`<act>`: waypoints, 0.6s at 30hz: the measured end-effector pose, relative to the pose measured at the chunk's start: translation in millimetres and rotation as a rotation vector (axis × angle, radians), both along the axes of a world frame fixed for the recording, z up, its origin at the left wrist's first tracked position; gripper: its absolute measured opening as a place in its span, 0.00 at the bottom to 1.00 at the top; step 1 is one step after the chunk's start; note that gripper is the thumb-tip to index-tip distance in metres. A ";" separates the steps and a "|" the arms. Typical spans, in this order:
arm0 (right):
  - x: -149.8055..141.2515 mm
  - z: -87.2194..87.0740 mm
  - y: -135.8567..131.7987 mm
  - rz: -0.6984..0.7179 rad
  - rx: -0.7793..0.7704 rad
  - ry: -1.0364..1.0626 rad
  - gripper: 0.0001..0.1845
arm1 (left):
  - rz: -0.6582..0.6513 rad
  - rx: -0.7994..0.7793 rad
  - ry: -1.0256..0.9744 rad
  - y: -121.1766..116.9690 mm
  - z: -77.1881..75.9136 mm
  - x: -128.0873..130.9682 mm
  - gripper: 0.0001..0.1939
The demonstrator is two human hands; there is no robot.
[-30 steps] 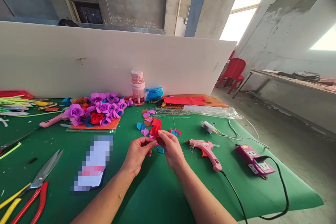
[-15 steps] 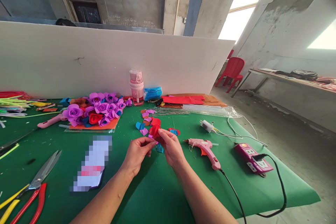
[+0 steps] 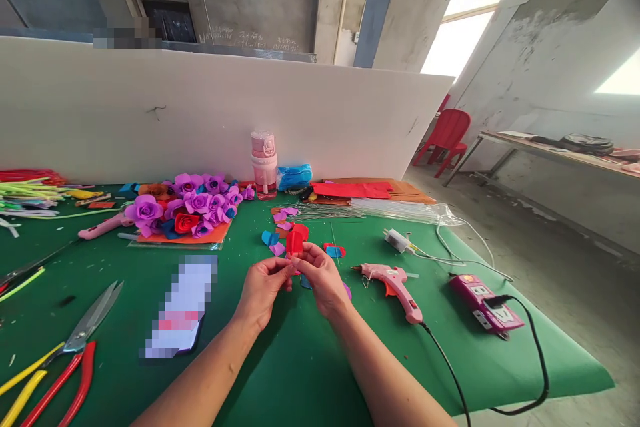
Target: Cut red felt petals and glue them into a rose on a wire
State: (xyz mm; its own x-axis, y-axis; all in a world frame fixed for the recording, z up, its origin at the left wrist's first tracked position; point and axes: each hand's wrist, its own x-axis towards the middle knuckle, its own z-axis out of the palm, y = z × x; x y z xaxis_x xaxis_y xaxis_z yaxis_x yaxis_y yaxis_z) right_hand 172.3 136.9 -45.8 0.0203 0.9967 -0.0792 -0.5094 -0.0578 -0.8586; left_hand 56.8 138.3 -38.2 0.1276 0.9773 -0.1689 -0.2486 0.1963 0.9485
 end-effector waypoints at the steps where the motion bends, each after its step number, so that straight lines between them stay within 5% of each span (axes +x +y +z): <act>1: -0.7 -0.2 -0.2 -0.001 -0.002 -0.005 0.16 | 0.005 0.001 0.004 0.0 -0.8 0.4 0.14; 13: 8.4 5.5 2.4 -0.073 0.014 -0.002 0.18 | -0.078 -0.022 0.018 5.1 13.1 -12.6 0.19; 18: 7.0 7.9 -2.5 0.072 -0.056 0.065 0.18 | 0.027 -0.020 -0.034 13.2 10.5 -21.1 0.17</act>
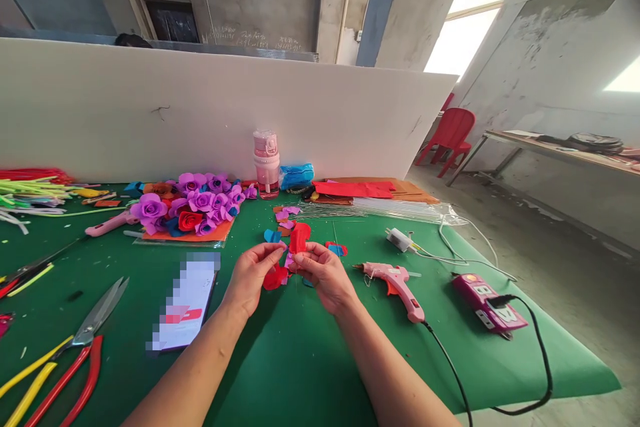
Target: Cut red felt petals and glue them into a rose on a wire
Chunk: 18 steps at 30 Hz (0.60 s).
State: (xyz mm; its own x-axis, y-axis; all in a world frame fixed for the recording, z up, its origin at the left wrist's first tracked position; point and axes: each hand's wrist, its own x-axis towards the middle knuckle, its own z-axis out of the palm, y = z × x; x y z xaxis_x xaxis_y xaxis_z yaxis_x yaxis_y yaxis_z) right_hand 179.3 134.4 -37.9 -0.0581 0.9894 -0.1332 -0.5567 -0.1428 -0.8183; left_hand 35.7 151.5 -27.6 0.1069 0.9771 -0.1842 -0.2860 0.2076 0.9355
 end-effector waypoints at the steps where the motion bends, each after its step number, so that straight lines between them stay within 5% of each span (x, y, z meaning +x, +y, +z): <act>1: -1.1 -0.9 -0.9 0.020 0.000 -0.001 0.17 | -0.022 -0.001 0.000 0.2 -1.0 0.2 0.17; 6: -3.6 -4.2 -2.2 0.040 0.007 0.002 0.16 | -0.119 0.020 -0.017 -2.8 -2.8 3.7 0.16; 18: -3.8 -5.4 -2.8 0.058 -0.023 0.054 0.16 | -0.101 0.001 -0.068 -4.0 -1.4 5.4 0.14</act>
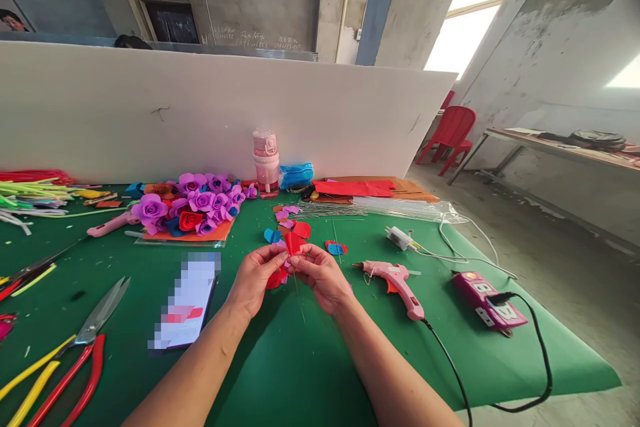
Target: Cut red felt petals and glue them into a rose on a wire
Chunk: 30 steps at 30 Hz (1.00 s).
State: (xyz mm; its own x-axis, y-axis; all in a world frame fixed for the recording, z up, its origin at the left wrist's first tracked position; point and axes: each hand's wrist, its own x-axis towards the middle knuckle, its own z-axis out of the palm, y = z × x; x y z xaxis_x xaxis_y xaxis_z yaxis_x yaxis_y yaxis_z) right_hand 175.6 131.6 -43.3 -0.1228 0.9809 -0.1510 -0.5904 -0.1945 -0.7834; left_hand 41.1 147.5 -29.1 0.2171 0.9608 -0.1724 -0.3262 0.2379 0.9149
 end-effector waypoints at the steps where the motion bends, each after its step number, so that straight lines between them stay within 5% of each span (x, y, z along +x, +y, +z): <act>1: 0.2 -0.6 0.1 0.001 0.001 -0.001 0.16 | 0.000 -0.001 0.002 0.0 0.3 0.1 0.14; 30: 0.4 -0.2 1.9 -0.021 -0.002 -0.036 0.18 | -0.029 -0.034 0.005 -0.2 1.7 -1.6 0.14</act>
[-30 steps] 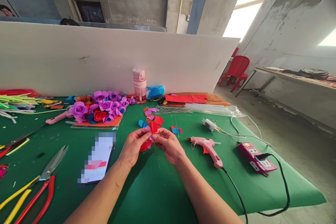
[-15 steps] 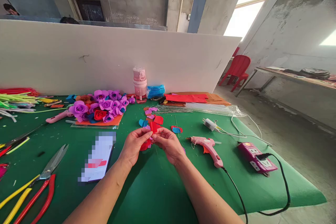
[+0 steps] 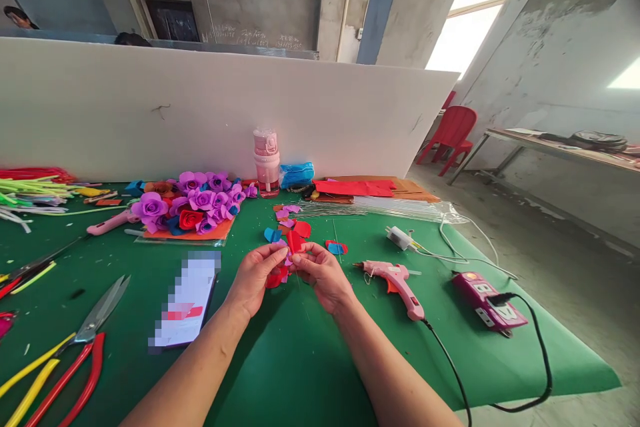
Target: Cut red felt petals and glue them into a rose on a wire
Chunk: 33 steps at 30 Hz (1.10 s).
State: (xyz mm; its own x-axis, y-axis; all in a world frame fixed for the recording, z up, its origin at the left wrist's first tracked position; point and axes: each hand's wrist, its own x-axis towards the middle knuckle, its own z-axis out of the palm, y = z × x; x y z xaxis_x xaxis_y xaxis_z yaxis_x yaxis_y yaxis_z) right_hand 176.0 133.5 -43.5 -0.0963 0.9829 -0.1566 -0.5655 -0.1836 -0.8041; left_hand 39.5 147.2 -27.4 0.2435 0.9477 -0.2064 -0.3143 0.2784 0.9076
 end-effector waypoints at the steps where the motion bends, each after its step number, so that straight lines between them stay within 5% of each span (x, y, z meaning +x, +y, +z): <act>1: 0.2 0.2 0.0 0.002 0.003 0.006 0.19 | -0.007 -0.003 0.004 -0.3 1.0 -0.1 0.14; 22: -2.1 3.9 -2.2 0.030 0.008 -0.034 0.18 | -0.025 0.025 0.021 -0.5 -2.2 0.7 0.12; 28: 1.5 3.1 0.0 -0.033 0.088 -0.174 0.14 | 0.076 0.050 -0.005 1.2 -1.1 -0.6 0.12; 33: 1.6 1.5 -0.3 0.009 0.136 -0.137 0.15 | 0.004 0.006 0.010 -1.9 -0.6 0.5 0.12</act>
